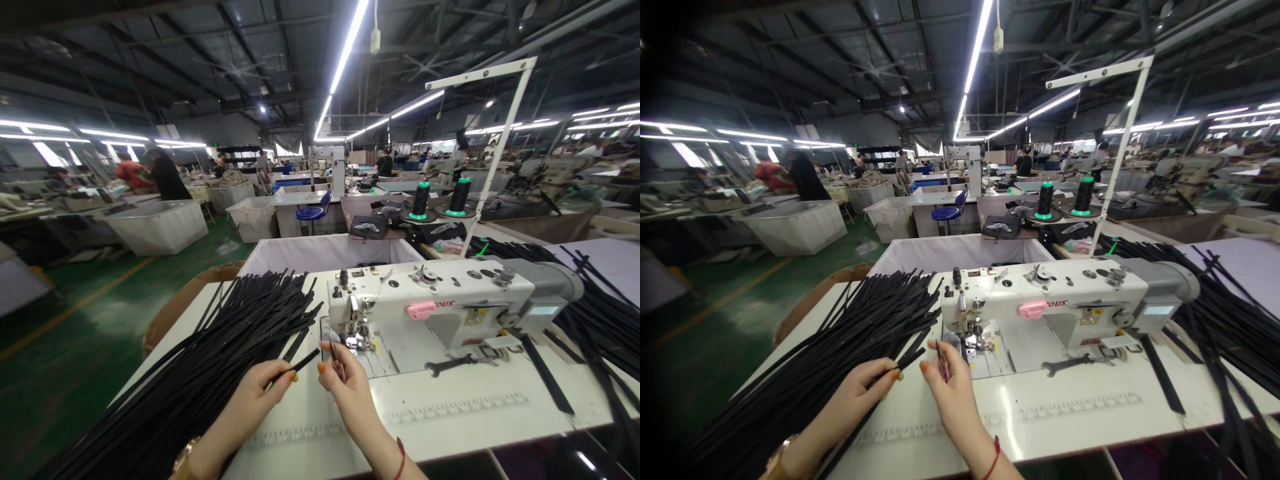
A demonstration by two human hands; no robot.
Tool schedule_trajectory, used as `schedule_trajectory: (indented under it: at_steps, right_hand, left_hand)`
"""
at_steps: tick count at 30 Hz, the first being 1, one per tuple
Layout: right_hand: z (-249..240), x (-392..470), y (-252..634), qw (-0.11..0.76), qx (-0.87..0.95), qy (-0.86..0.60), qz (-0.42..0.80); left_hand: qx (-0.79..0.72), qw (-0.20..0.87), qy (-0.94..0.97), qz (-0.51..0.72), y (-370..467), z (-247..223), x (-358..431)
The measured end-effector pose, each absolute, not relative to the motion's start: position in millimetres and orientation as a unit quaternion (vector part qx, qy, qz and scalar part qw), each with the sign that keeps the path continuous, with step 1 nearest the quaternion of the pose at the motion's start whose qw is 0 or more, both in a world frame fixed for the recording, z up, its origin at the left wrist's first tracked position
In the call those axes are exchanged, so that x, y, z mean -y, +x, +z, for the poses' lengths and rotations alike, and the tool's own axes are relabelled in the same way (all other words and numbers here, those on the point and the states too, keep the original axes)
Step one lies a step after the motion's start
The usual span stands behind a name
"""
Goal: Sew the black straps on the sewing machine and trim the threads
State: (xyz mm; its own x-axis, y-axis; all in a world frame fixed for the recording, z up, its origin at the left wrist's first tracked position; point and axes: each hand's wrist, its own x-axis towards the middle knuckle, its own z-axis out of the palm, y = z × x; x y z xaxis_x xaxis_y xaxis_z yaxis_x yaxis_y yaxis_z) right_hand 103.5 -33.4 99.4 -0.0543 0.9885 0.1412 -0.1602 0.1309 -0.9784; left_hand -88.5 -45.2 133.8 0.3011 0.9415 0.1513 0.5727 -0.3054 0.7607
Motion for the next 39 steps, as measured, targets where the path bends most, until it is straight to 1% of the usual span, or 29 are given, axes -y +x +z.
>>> schedule_trajectory:
  at_steps: [3, 7, 10, 12, 16, 19, 23, 29, 36, 39]
  right_hand:
    - [120.7, 53.0, 104.8, 0.522, 0.585, -0.422, 0.455]
    - [131.6, 77.1, 112.8, 0.463, 0.687, -0.409, 0.383]
    - [132.0, 89.8, 129.2, 0.474, 0.704, -0.424, 0.315]
    - [133.3, 93.4, 140.6, 0.474, 0.73, -0.431, 0.239]
    - [138.5, 91.9, 150.2, 0.426, 0.811, -0.398, 0.057]
    - [141.2, 87.8, 147.6, 0.4, 0.838, -0.37, -0.015]
    - [141.6, 84.4, 144.4, 0.394, 0.848, -0.35, -0.053]
    - [142.6, 86.2, 143.4, 0.377, 0.846, -0.368, -0.083]
    - [141.1, 89.9, 142.2, 0.417, 0.833, -0.361, -0.051]
    - [139.1, 90.8, 142.9, 0.407, 0.838, -0.361, -0.033]
  left_hand:
    - [-0.496, 0.352, 0.722, 0.329, -72.6, 134.2, 75.9]
    - [-0.466, 0.457, 0.639, 0.407, -50.4, 134.8, 102.0]
    - [-0.438, 0.539, 0.561, 0.451, -41.4, 137.3, 107.1]
    - [-0.42, 0.583, 0.51, 0.473, -38.4, 137.9, 107.9]
    - [-0.395, 0.617, 0.464, 0.498, -30.9, 134.2, 110.9]
    - [-0.383, 0.631, 0.453, 0.5, -23.2, 131.2, 113.9]
    - [-0.377, 0.629, 0.457, 0.503, -16.3, 130.6, 116.1]
    - [-0.395, 0.612, 0.465, 0.504, -14.9, 129.4, 116.3]
    - [-0.409, 0.603, 0.484, 0.484, -15.5, 130.5, 117.7]
    - [-0.412, 0.598, 0.479, 0.493, -15.2, 130.6, 117.3]
